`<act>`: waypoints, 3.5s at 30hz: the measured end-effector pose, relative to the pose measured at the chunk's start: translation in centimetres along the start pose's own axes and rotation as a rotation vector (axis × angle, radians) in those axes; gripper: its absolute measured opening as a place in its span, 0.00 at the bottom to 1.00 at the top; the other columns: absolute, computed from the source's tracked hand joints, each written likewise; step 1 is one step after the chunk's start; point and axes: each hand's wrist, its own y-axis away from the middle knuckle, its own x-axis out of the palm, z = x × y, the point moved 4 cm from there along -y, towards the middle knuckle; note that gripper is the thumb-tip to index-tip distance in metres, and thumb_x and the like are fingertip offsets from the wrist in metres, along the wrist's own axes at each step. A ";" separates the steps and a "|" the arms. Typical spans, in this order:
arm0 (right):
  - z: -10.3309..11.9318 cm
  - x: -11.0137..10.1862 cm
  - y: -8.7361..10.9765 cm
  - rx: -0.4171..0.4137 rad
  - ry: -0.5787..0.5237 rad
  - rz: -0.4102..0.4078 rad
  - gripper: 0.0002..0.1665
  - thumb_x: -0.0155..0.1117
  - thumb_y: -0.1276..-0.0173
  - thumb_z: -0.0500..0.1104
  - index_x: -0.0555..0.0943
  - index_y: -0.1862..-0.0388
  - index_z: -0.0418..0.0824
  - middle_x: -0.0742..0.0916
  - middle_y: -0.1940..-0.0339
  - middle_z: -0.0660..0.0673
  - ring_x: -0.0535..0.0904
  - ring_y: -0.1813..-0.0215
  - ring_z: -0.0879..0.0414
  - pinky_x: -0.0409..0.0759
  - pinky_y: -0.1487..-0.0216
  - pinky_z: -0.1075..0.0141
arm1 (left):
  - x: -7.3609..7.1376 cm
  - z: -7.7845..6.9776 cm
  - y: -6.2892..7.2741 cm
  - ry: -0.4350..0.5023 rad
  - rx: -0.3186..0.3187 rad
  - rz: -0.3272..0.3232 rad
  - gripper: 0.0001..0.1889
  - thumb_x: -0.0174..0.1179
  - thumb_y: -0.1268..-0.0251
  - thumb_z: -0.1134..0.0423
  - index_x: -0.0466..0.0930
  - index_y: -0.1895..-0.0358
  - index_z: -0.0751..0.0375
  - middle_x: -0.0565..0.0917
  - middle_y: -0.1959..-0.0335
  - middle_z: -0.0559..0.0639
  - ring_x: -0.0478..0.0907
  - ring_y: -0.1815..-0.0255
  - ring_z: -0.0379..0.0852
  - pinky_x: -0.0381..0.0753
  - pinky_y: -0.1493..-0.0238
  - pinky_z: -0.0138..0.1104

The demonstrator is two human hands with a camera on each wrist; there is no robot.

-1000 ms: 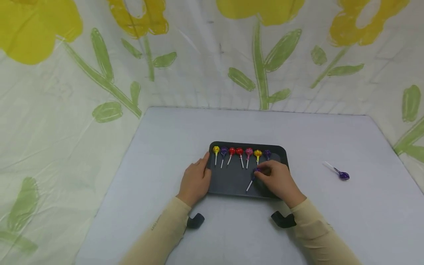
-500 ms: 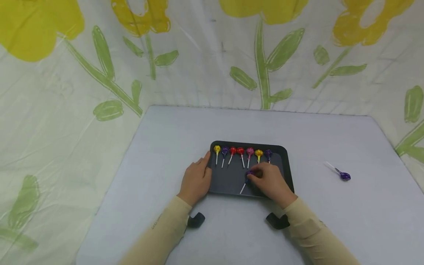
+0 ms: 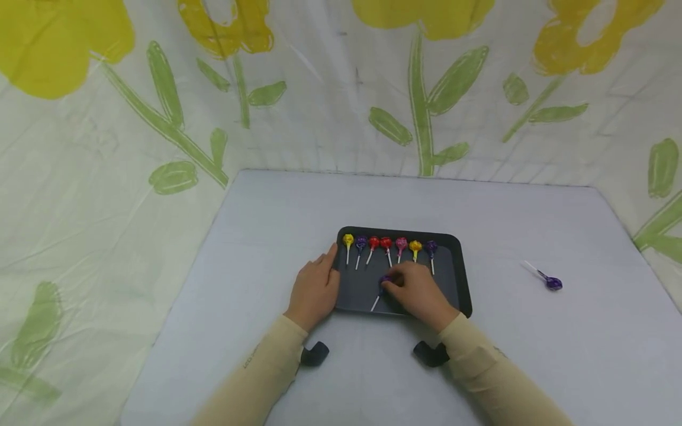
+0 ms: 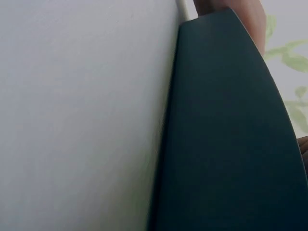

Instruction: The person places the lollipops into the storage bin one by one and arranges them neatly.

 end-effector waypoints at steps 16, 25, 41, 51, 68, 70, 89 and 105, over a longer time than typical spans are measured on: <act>2.1 2.2 -1.5 -0.016 -0.004 0.015 0.08 0.76 0.33 0.40 0.90 0.56 0.38 0.91 0.60 0.45 0.86 0.61 0.57 0.88 0.57 0.58 | -0.2 -0.1 0.1 -0.006 0.018 -0.005 0.30 0.44 0.22 0.61 0.64 0.19 0.58 0.77 0.27 0.58 0.73 0.24 0.57 0.65 0.21 0.54; 3.4 3.1 -2.0 -0.054 0.014 0.029 0.11 0.77 0.33 0.40 0.90 0.53 0.39 0.91 0.57 0.44 0.85 0.59 0.56 0.87 0.54 0.57 | -0.3 -0.2 0.1 -0.010 0.020 -0.008 0.30 0.44 0.22 0.61 0.65 0.19 0.58 0.78 0.28 0.58 0.73 0.24 0.57 0.65 0.21 0.55; 4.1 3.0 -1.4 -0.087 0.087 0.036 0.19 0.76 0.32 0.43 0.88 0.43 0.41 0.90 0.47 0.44 0.87 0.47 0.51 0.86 0.45 0.53 | -0.4 -0.2 0.0 -0.014 0.029 -0.012 0.30 0.44 0.22 0.61 0.65 0.19 0.59 0.78 0.28 0.60 0.74 0.25 0.58 0.66 0.22 0.55; 3.6 2.2 -0.4 -0.081 0.096 0.019 0.17 0.76 0.32 0.44 0.89 0.46 0.43 0.90 0.50 0.47 0.85 0.56 0.56 0.86 0.55 0.57 | -0.4 -0.2 0.1 -0.004 0.022 -0.008 0.30 0.45 0.22 0.61 0.65 0.19 0.59 0.77 0.27 0.58 0.73 0.24 0.58 0.66 0.21 0.55; 1.1 -0.8 0.9 -0.031 0.037 -0.040 0.15 0.75 0.31 0.42 0.88 0.47 0.41 0.90 0.51 0.45 0.85 0.60 0.59 0.87 0.58 0.59 | -0.2 0.1 0.0 0.012 -0.013 -0.009 0.30 0.44 0.22 0.62 0.64 0.18 0.56 0.76 0.27 0.58 0.72 0.24 0.58 0.64 0.20 0.53; 0.6 -1.2 1.1 -0.019 0.038 -0.048 0.15 0.74 0.30 0.42 0.88 0.47 0.41 0.90 0.51 0.45 0.85 0.61 0.59 0.87 0.59 0.59 | -0.2 0.1 -0.1 0.012 -0.015 -0.007 0.30 0.44 0.22 0.62 0.64 0.18 0.56 0.76 0.26 0.58 0.71 0.23 0.57 0.64 0.20 0.53; -3.2 -5.7 2.6 0.062 0.031 -0.181 0.14 0.72 0.29 0.39 0.87 0.48 0.33 0.91 0.53 0.38 0.89 0.57 0.46 0.87 0.55 0.50 | 0.2 0.2 -0.1 -0.001 -0.005 -0.002 0.31 0.43 0.22 0.60 0.64 0.18 0.56 0.75 0.25 0.55 0.71 0.23 0.57 0.63 0.20 0.53; -5.1 -8.4 4.4 0.104 -0.001 -0.245 0.15 0.71 0.28 0.40 0.87 0.47 0.33 0.91 0.55 0.38 0.87 0.58 0.48 0.82 0.63 0.62 | 0.5 0.3 0.0 0.002 -0.016 -0.016 0.31 0.43 0.22 0.59 0.64 0.18 0.56 0.75 0.25 0.56 0.71 0.23 0.56 0.63 0.19 0.52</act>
